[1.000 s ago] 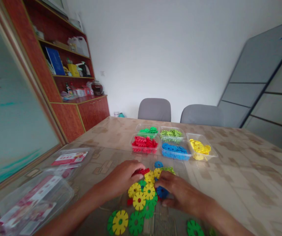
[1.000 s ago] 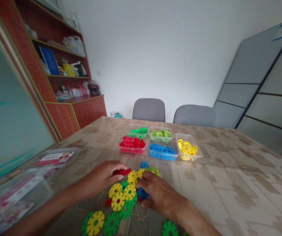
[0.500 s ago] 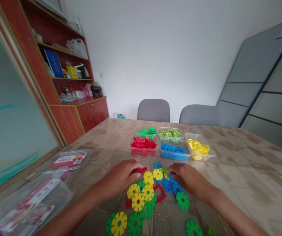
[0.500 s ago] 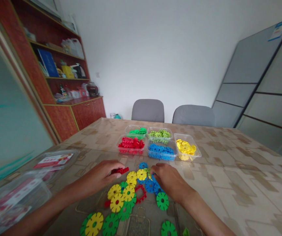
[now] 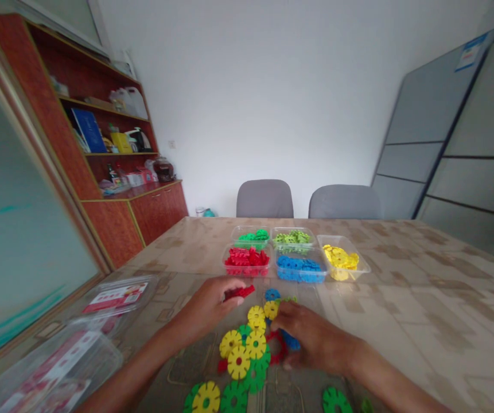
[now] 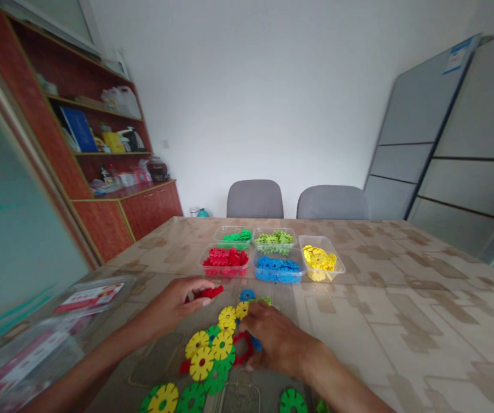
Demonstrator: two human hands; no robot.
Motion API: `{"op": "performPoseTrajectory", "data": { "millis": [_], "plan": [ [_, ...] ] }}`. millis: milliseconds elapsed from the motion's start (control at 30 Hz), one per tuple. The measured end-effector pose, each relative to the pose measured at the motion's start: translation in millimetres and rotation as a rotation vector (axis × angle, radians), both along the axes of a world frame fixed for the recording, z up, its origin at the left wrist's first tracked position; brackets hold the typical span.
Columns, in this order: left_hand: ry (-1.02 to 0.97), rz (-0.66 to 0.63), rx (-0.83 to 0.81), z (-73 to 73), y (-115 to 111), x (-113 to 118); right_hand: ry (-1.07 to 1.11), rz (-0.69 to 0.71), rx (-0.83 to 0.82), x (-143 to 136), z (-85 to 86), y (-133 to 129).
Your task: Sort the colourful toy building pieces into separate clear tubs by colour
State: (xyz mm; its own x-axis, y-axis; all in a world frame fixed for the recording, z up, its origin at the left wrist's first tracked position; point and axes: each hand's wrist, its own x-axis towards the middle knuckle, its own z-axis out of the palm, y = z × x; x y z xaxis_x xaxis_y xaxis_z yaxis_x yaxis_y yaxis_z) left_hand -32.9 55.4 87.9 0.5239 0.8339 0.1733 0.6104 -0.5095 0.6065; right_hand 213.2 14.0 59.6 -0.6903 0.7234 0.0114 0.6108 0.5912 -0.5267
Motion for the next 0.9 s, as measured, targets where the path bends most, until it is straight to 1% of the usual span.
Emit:
{"op": "performPoseTrajectory", "data": {
  "millis": [167, 300, 500, 633, 700, 767, 833, 900],
  "plan": [
    [0.024, -0.008, 0.103, 6.3, 16, 4, 0.004, -0.048, 0.017, 0, -3.8, 0],
    [0.048, -0.015, 0.178, 12.7, 39, 13, 0.015, -0.039, 0.018, 2, -6.4, 0],
    [0.089, 0.036, 0.217, 15.8, 83, 37, -0.016, -0.011, 0.043, -2, -8.1, -1],
    [0.122, 0.05, 0.195, 15.0, 101, 47, -0.032, -0.024, 0.056, -6, -8.7, -2],
    [0.127, 0.047, 0.181, 14.9, 103, 47, -0.024, -0.042, 0.048, -6, -9.0, -2],
    [0.118, 0.046, 0.178, 15.5, 97, 42, -0.022, -0.072, 0.033, -5, -8.4, -2],
    [0.103, 0.035, 0.17, 16.0, 83, 33, -0.019, -0.084, 0.001, -3, -6.6, -2],
    [0.099, -0.001, 0.136, 14.2, 62, 19, 0.003, -0.093, -0.015, -1, -4.5, -1]
  ]
}}
